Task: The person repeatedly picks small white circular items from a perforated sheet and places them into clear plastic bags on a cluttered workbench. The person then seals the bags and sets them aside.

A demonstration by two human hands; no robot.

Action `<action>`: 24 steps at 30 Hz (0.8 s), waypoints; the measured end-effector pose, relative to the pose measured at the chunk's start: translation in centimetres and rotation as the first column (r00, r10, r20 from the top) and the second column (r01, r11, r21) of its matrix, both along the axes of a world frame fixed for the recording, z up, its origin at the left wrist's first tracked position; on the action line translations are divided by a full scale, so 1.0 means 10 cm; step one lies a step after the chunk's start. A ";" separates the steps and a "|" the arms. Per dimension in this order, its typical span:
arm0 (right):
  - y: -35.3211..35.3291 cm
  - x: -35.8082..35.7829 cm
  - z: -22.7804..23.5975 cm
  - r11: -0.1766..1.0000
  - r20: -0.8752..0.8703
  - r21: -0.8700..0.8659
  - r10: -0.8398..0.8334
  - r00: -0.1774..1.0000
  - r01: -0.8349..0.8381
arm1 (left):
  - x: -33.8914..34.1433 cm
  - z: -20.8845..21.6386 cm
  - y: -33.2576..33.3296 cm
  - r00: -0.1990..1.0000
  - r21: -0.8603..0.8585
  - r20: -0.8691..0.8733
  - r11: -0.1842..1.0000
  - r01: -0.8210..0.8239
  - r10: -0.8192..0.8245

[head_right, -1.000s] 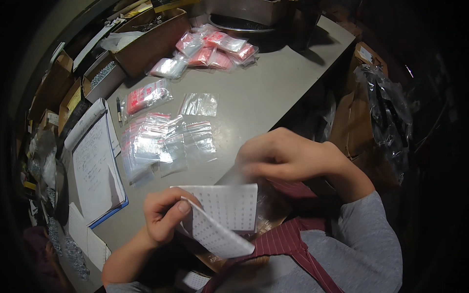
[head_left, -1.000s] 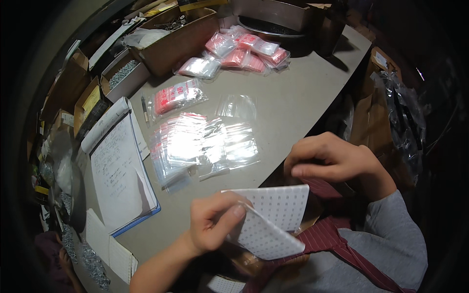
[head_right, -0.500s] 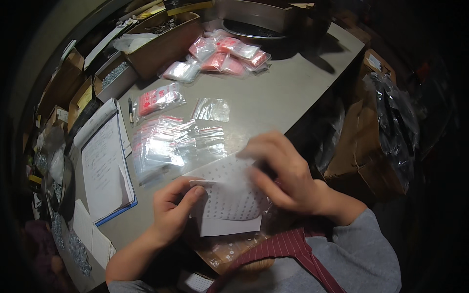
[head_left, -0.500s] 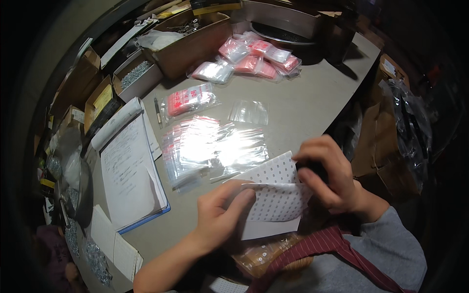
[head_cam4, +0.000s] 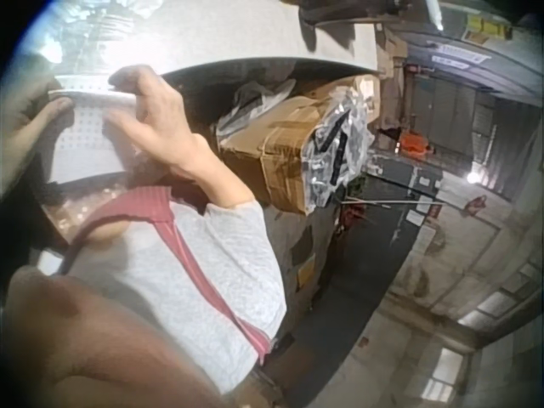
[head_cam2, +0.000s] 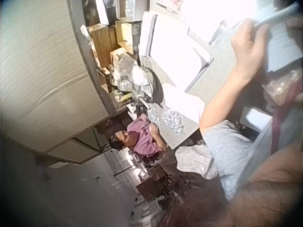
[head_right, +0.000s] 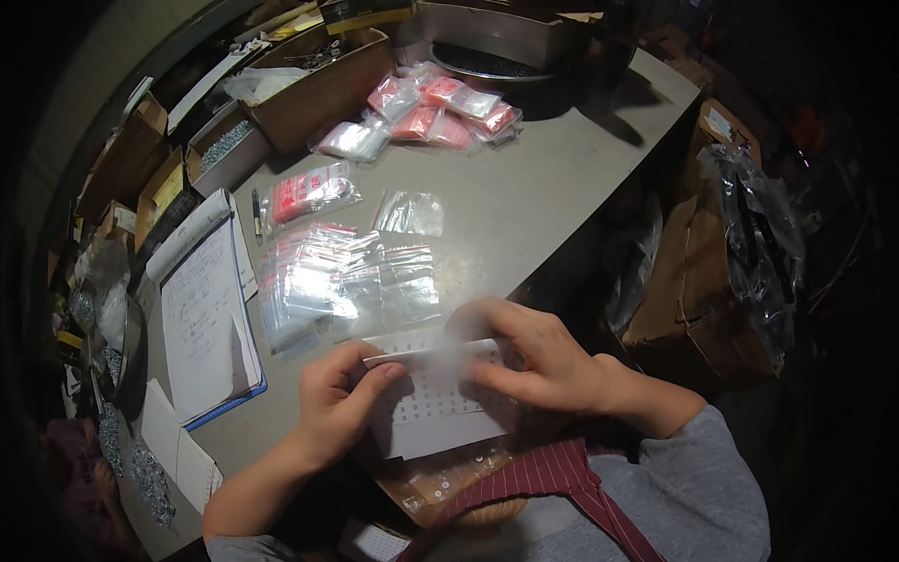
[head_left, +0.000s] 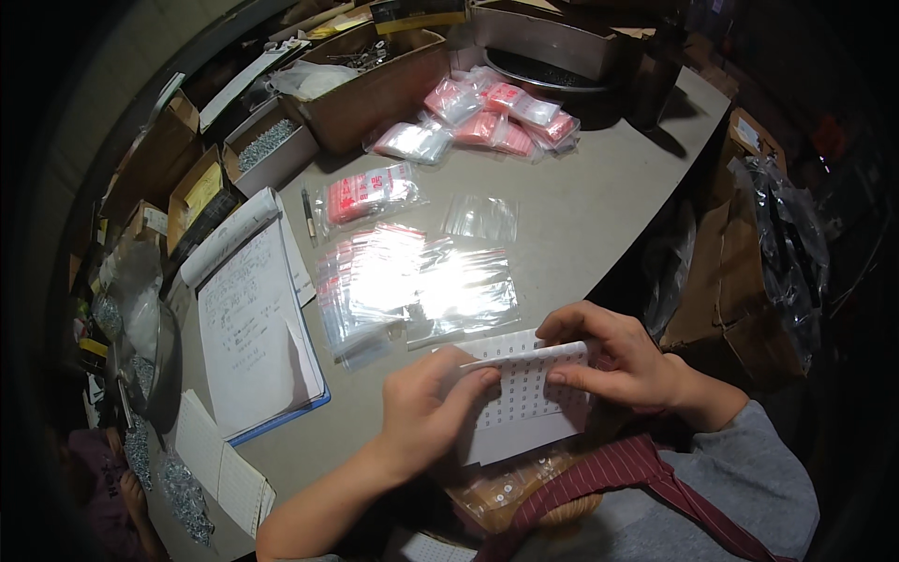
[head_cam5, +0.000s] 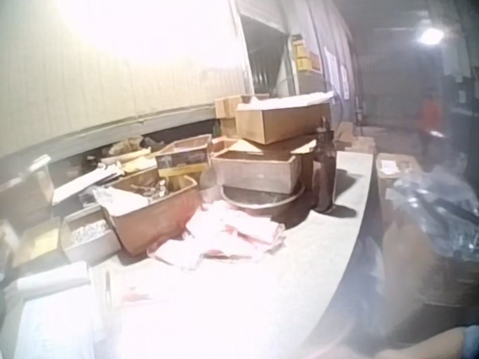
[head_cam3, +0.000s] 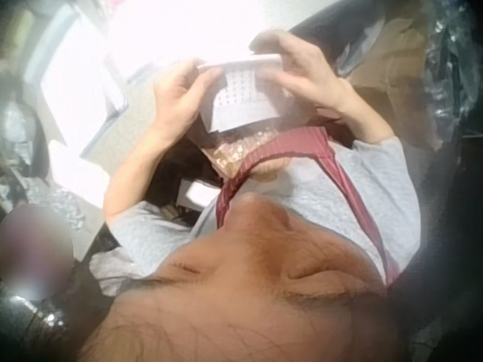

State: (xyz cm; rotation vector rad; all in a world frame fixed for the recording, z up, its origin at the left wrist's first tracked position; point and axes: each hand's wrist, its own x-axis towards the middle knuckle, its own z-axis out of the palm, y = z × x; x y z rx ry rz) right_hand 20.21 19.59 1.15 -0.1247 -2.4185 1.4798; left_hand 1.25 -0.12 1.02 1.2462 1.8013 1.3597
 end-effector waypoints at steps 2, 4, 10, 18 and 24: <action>0.00 -0.02 -0.04 1.000 -0.045 0.019 0.014 0.999 -0.013 | -0.01 0.00 -0.02 0.999 0.005 -0.034 1.000 -0.003 0.004; -0.02 -0.02 -0.04 0.999 -0.024 -0.033 0.021 0.999 -0.022 | -0.02 0.01 -0.04 0.998 0.003 -0.065 1.000 -0.005 0.005; -0.02 0.03 -0.06 0.974 0.091 -0.224 0.009 0.996 0.011 | -0.04 0.05 -0.04 0.998 -0.069 0.063 0.998 -0.001 0.005; -0.01 -0.07 -0.07 0.987 -0.003 -0.156 -0.024 1.000 0.023 | -0.02 -0.09 -0.05 0.914 -0.031 0.405 0.999 -0.021 0.032; 0.03 -0.10 -0.05 0.957 0.025 -0.288 0.036 0.999 -0.028 | -0.01 0.05 -0.02 0.999 -0.097 0.005 0.995 -0.037 0.038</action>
